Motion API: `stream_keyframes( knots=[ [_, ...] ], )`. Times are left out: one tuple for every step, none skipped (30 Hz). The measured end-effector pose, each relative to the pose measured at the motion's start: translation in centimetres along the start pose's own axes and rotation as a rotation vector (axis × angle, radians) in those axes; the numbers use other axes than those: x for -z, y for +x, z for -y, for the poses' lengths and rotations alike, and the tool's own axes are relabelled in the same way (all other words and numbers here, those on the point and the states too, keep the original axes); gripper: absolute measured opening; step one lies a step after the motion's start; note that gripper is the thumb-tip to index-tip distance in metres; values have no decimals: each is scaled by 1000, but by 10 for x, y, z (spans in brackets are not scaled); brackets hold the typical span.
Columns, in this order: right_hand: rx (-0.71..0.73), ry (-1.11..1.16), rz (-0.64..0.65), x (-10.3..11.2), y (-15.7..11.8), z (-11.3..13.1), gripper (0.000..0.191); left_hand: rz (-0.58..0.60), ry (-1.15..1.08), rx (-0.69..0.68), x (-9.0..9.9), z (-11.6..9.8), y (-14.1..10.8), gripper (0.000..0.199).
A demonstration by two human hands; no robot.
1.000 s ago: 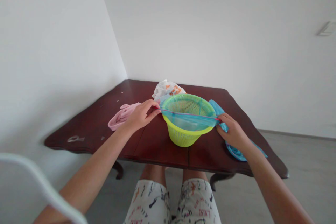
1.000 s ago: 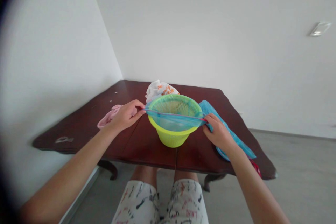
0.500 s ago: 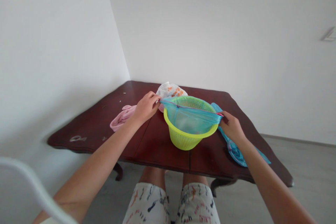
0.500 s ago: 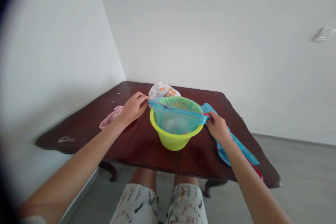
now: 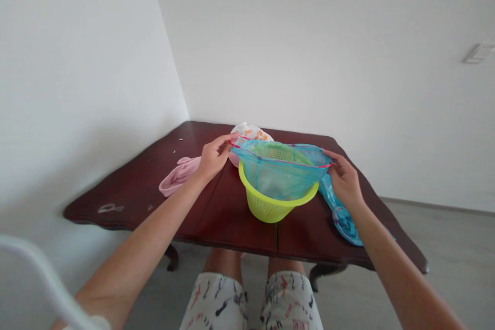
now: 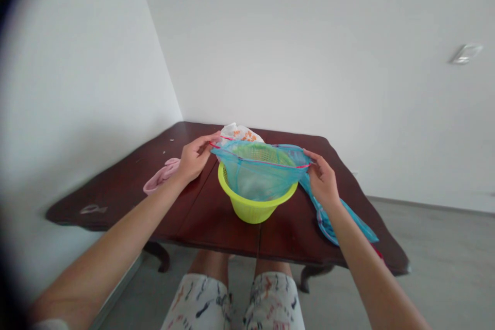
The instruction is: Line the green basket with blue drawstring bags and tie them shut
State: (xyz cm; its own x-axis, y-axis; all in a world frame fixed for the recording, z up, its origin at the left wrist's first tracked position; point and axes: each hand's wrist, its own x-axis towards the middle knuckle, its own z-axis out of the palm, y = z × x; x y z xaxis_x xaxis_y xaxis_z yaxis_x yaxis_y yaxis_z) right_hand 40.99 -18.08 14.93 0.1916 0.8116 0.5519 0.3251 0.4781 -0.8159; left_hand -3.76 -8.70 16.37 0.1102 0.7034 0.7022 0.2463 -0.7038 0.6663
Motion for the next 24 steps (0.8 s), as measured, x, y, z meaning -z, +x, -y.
stream_keyframes(
  knots=[
    [2, -7, 6, 1, 0, 2, 41, 4, 5, 4, 1, -2, 1, 43],
    [-7, -12, 14, 1, 1, 3, 40, 6, 12, 15, 1, -3, 3, 43],
    [-34, -8, 21, 0, 3, 2, 40, 2, 6, 37, 0, -3, 5, 42],
    [-74, 4, 25, -1, 5, 1, 42, -4, -14, 66, -2, -3, 8, 40],
    [-118, 20, 27, -2, 7, 0, 44, -12, -43, 94, -4, -3, 11, 39],
    [-159, 39, 28, -4, 10, -1, 47, -21, -77, 118, -7, -2, 14, 38],
    [-190, 57, 30, -6, 12, -2, 50, -30, -112, 135, -10, -2, 16, 38],
    [-209, 72, 33, -8, 14, -2, 52, -35, -139, 145, -12, -1, 18, 39],
    [-216, 82, 36, -9, 15, -2, 54, -38, -153, 147, -14, -1, 20, 41],
    [-218, 90, 39, -11, 17, -2, 55, -36, -165, 148, -16, -1, 21, 42],
    [-223, 101, 40, -12, 18, -2, 57, -30, -184, 151, -16, -2, 22, 44],
    [-233, 114, 41, -14, 20, -3, 59, -20, -207, 154, -16, -3, 23, 47],
    [-247, 129, 40, -15, 22, -3, 61, -11, -231, 154, -16, -5, 24, 49],
    [-264, 148, 38, -16, 24, -5, 63, -2, -254, 151, -15, -7, 25, 52],
    [-280, 168, 33, -17, 26, -6, 63, 1, -272, 147, -14, -9, 26, 54],
    [-295, 188, 22, -18, 29, -8, 63, -7, -284, 141, -13, -11, 27, 55],
    [-305, 208, 7, -19, 31, -10, 61, -22, -292, 135, -11, -13, 28, 55],
    [-310, 227, -14, -19, 34, -12, 59, -35, -303, 130, -10, -15, 29, 53],
    [-311, 247, -38, -20, 36, -13, 57, -48, -321, 128, -9, -16, 29, 51],
    [-312, 269, -62, -22, 38, -15, 56, -59, -343, 125, -8, -16, 30, 47],
    [-315, 294, -82, -23, 40, -16, 54, -66, -367, 123, -8, -16, 30, 43],
    [-324, 321, -97, -25, 41, -17, 52, -68, -391, 122, -9, -15, 31, 40],
    [-338, 351, -106, -27, 42, -18, 51, -69, -411, 125, -9, -14, 31, 38],
    [-357, 380, -110, -30, 43, -20, 49, -70, -428, 135, -11, -12, 32, 37]
  ],
)
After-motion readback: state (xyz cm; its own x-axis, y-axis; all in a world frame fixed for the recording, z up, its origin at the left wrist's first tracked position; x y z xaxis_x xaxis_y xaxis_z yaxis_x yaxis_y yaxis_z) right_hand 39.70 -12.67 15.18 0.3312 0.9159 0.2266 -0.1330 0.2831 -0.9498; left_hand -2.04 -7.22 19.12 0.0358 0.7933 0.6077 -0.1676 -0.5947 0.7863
